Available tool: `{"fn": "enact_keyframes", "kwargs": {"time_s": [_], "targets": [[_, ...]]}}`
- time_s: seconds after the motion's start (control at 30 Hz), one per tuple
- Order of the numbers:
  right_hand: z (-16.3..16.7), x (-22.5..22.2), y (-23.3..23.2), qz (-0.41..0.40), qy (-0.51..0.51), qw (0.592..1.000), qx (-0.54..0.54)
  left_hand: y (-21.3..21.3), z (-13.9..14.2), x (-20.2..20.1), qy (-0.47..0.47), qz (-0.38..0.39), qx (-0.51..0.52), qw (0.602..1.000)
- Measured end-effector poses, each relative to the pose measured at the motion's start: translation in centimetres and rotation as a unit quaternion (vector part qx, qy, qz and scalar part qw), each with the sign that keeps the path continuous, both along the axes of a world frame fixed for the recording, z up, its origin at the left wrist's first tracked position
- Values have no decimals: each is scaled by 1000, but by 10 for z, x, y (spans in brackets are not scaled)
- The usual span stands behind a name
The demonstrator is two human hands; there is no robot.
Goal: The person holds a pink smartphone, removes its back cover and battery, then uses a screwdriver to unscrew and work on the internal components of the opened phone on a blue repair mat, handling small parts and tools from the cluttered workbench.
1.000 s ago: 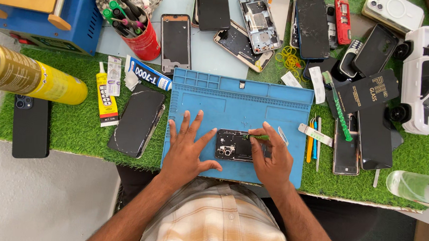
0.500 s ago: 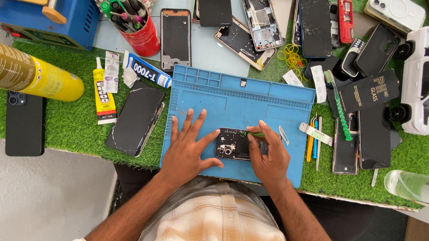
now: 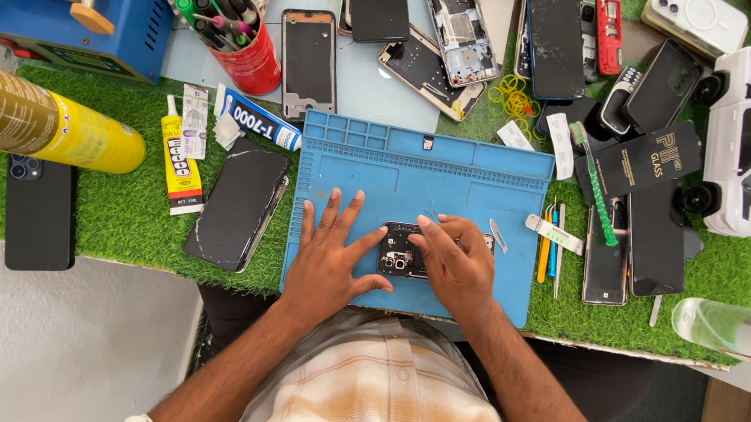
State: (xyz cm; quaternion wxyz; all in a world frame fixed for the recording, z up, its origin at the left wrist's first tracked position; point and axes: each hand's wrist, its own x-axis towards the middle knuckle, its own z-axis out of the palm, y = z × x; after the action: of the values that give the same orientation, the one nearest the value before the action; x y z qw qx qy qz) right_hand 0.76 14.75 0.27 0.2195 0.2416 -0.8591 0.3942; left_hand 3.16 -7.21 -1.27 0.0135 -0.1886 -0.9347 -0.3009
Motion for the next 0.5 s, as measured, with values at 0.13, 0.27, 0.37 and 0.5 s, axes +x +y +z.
{"fn": "enact_keyframes", "kwargs": {"time_s": [0.13,0.27,0.37,0.5], "targets": [[1,-2,5,34,-46,998,-34,0,-1,0,3,-1,-7,1000],[9,-3,15,105,-118,987,-26,0,-1,0,3,0,-4,1000],[13,-10,16,70,-90,993,6,1,-2,0,4,1,-3,1000],[18,-12,17,88,-149,984,-39,1,-2,0,0,1,-2,1000]]}}
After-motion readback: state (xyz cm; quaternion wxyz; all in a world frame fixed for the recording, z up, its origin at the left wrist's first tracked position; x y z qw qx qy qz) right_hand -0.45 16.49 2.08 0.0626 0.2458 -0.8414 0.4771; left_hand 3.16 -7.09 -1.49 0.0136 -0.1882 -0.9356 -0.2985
